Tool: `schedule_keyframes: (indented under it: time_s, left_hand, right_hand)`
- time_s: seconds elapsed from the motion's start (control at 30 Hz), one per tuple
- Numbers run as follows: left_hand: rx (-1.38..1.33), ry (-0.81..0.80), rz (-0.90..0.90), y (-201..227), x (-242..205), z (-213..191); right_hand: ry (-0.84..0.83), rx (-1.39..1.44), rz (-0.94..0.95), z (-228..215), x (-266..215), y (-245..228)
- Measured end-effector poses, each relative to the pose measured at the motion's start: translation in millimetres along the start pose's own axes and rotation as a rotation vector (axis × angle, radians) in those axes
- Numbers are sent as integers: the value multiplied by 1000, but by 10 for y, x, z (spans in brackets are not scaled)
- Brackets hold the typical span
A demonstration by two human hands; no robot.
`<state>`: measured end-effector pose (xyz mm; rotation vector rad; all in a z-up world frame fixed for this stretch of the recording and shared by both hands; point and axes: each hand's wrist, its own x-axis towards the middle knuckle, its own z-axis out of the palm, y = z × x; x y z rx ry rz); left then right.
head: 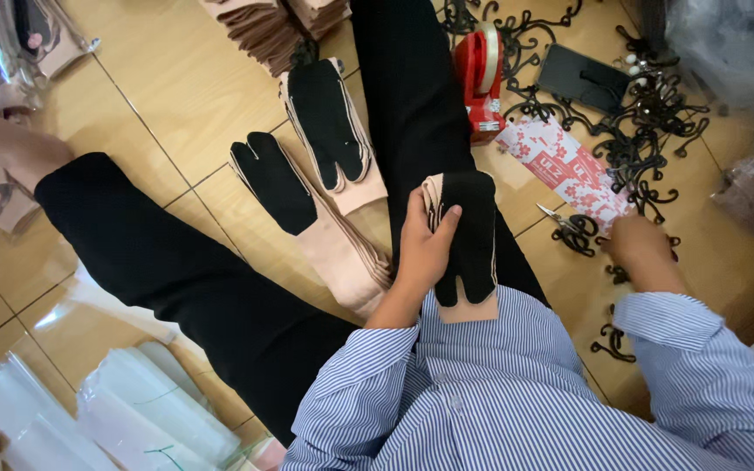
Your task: The person attaches plastic hooks to pairs of socks, stacks them, and then uses scissors to cut a band holding a bundle of socks.
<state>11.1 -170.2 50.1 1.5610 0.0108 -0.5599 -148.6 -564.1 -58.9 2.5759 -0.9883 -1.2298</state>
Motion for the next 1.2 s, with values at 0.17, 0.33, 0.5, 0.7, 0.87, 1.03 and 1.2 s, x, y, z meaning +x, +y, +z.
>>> schedule_keyframes:
  time_s: [0.17, 0.33, 0.5, 0.7, 0.87, 1.03, 1.2]
  left_hand:
    - [-18, -13, -11, 42, -79, -95]
    - [-98, 8, 19, -108, -7, -79]
    - [-110, -12, 53, -49, -101, -94]
    - [-95, 17, 6, -143, -121, -77]
    - [-46, -11, 41, -62, -172, -32]
    - [70, -57, 67, 104, -250, 77]
    - [64, -127, 51, 175, -267, 157]
  right_hand:
    - [-121, -24, -2, 434, -111, -34]
    - [181, 220, -213, 508, -319, -8]
    - [179, 368, -99, 579, -454, 15]
    - [39, 241, -81, -20, -701, -336]
    - [-18, 107, -279, -494, -379, 12]
    - [174, 643, -376, -1868, -1373, -542]
    - [172, 1255, -797, -2338, -1826, -1222]
